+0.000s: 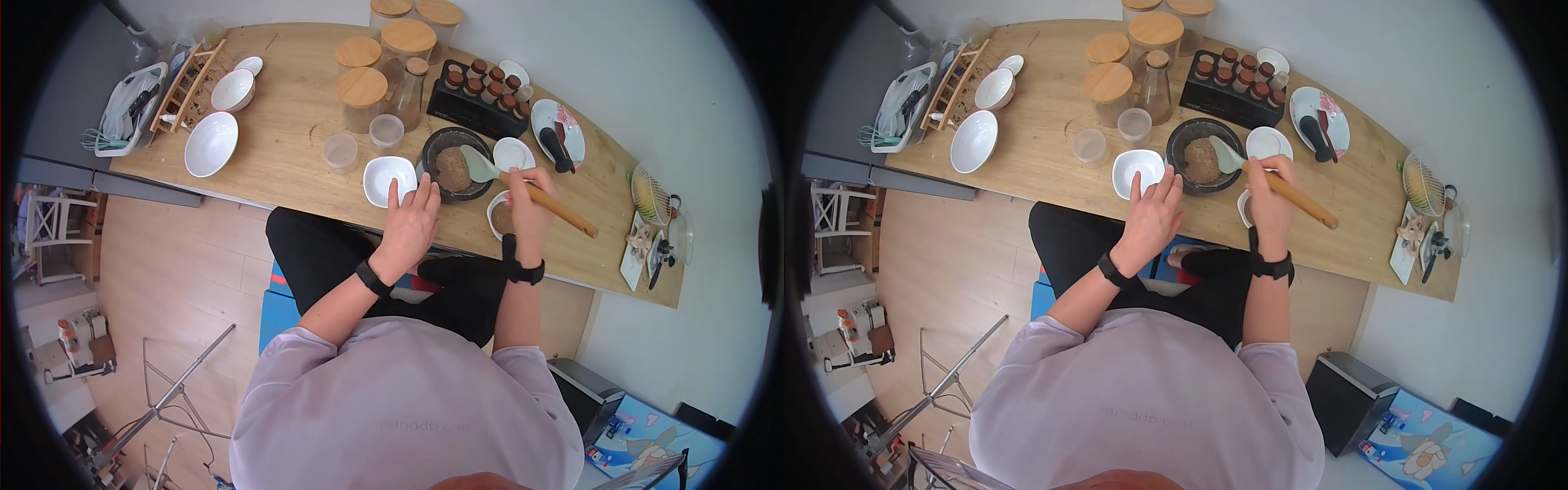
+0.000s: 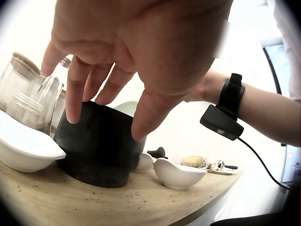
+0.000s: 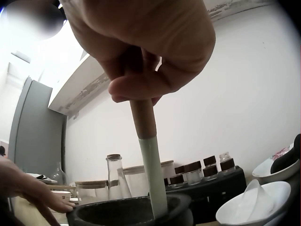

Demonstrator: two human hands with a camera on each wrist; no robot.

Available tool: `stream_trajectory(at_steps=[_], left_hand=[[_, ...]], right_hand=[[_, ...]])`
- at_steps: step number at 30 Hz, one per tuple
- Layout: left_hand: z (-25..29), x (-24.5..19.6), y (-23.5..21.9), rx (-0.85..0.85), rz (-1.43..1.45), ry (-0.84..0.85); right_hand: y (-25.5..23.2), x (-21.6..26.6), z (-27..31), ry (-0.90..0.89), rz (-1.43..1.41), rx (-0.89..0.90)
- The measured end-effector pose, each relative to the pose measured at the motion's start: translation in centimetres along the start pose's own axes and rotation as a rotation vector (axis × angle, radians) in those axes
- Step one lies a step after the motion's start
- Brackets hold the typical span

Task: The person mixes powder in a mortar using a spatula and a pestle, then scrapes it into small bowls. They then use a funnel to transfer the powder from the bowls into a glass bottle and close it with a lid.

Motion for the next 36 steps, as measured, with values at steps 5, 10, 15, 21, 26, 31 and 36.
stream_trajectory(at_steps=[5, 10, 15, 21, 26, 31, 36], left_hand=[[0.0, 0.2, -0.1, -0.004, -0.008, 0.014], [-0.1, 0.0, 0.0, 0.011, 0.0, 0.002], [-0.2, 0.1, -0.2, 0.024, -0.012, 0.014], [-0.2, -0.2, -0.2, 0.02, -0.02, 0.011], [-0.1, 0.0, -0.3, 0.045, -0.035, 0.015], [-0.2, -0.2, 0.0, 0.047, -0.06, 0.006], [-0.2, -0.1, -0.1, 0.041, -0.052, 0.019]], right_hand=[[2.3, -0.1, 1.5, 0.02, -0.118, 0.025], [1.1, 0.8, 2.2, 0.055, -0.123, 0.042], [1.4, -0.3, 0.9, 0.084, -0.13, 0.012], [3.0, -0.2, 0.7, 0.09, -0.226, 0.042], [1.6, 0.0, 0.2, 0.118, -0.181, -0.062], [1.7, -0.4, 0.3, 0.001, -0.035, -0.106], [2.9, 0.9, 0.5, 0.02, -0.089, -0.05]])
Point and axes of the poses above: each hand's wrist, its own z-axis away from the middle knuckle, its own y-axis out of the palm, x = y × z, the point moved 1 cm from there along -z, towards the middle knuckle, and after that the axes turned 7 degrees about z, right-handed, at the moved point
